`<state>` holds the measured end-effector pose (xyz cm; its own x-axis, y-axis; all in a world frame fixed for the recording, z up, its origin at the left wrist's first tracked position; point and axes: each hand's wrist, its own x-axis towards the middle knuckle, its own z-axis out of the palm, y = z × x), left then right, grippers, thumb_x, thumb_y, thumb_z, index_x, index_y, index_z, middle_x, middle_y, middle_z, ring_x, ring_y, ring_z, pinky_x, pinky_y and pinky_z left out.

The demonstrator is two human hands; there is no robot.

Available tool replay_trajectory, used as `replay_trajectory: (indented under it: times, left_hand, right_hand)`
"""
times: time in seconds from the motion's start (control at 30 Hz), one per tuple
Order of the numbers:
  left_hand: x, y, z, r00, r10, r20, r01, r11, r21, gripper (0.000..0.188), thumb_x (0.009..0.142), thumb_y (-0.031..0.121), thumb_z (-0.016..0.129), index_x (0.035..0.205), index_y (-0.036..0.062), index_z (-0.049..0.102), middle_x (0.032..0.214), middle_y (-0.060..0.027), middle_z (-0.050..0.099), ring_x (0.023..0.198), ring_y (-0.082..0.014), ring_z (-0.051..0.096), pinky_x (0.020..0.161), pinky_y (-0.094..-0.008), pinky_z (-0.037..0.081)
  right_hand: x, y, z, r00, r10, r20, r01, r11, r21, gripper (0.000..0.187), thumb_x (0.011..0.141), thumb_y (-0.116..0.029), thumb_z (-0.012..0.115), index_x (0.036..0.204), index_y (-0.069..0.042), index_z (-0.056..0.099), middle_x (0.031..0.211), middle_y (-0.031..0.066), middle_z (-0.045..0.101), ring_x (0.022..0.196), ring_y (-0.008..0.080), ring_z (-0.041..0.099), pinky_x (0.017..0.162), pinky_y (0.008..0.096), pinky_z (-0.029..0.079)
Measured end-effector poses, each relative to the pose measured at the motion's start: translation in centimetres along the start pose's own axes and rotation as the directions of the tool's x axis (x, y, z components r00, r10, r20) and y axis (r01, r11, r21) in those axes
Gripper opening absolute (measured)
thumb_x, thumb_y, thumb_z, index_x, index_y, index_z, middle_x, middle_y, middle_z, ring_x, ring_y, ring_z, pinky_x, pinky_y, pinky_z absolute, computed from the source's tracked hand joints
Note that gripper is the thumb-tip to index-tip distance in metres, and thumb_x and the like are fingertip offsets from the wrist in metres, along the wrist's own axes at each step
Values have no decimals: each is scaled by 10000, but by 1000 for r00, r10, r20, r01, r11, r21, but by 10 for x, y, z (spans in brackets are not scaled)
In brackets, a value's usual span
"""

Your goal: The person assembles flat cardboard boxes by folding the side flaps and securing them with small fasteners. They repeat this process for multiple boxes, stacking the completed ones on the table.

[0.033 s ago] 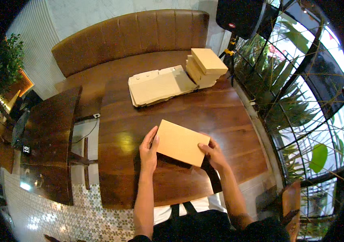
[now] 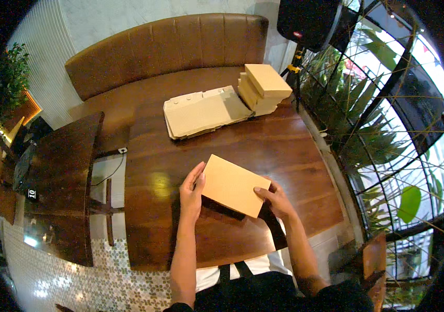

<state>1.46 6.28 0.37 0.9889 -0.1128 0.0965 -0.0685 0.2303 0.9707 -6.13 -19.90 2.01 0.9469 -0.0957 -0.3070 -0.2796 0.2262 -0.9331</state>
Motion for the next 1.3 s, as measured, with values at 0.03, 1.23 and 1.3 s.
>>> replay_trajectory:
  times: [0.03, 1.23, 1.3]
  left_hand:
    - [11, -4, 1, 1000, 13, 29, -13, 1000, 1, 520, 1063, 367, 610, 1433, 2, 585, 1485, -142, 577, 1375, -258, 537, 1191, -404, 368]
    - [224, -4, 132, 998, -56, -11, 50, 960, -275, 777, 1058, 608, 364, 1640, 107, 254, 1696, -118, 263, 1582, -265, 203, 1276, -463, 163]
    - [268, -8, 176, 995, -89, -41, 77, 969, -234, 817, 1044, 646, 345, 1656, 122, 211, 1708, -119, 227, 1582, -277, 194, 1272, -476, 163]
  right_hand:
    - [3, -7, -9, 999, -50, 6, 50, 998, -45, 543, 897, -167, 778, 1374, -10, 573, 1260, 101, 653, 1182, 216, 615, 1012, 347, 490]
    - [260, -232, -114, 892, -285, -350, 317, 948, 38, 1084, 863, -868, 489, 1618, -105, 336, 1621, 207, 372, 1478, 369, 358, 1193, 561, 224]
    - [267, -228, -110, 985, -174, 4, 165, 943, 290, 909, 904, -795, 521, 1527, -134, 475, 1497, 137, 534, 1342, 335, 523, 1101, 516, 400]
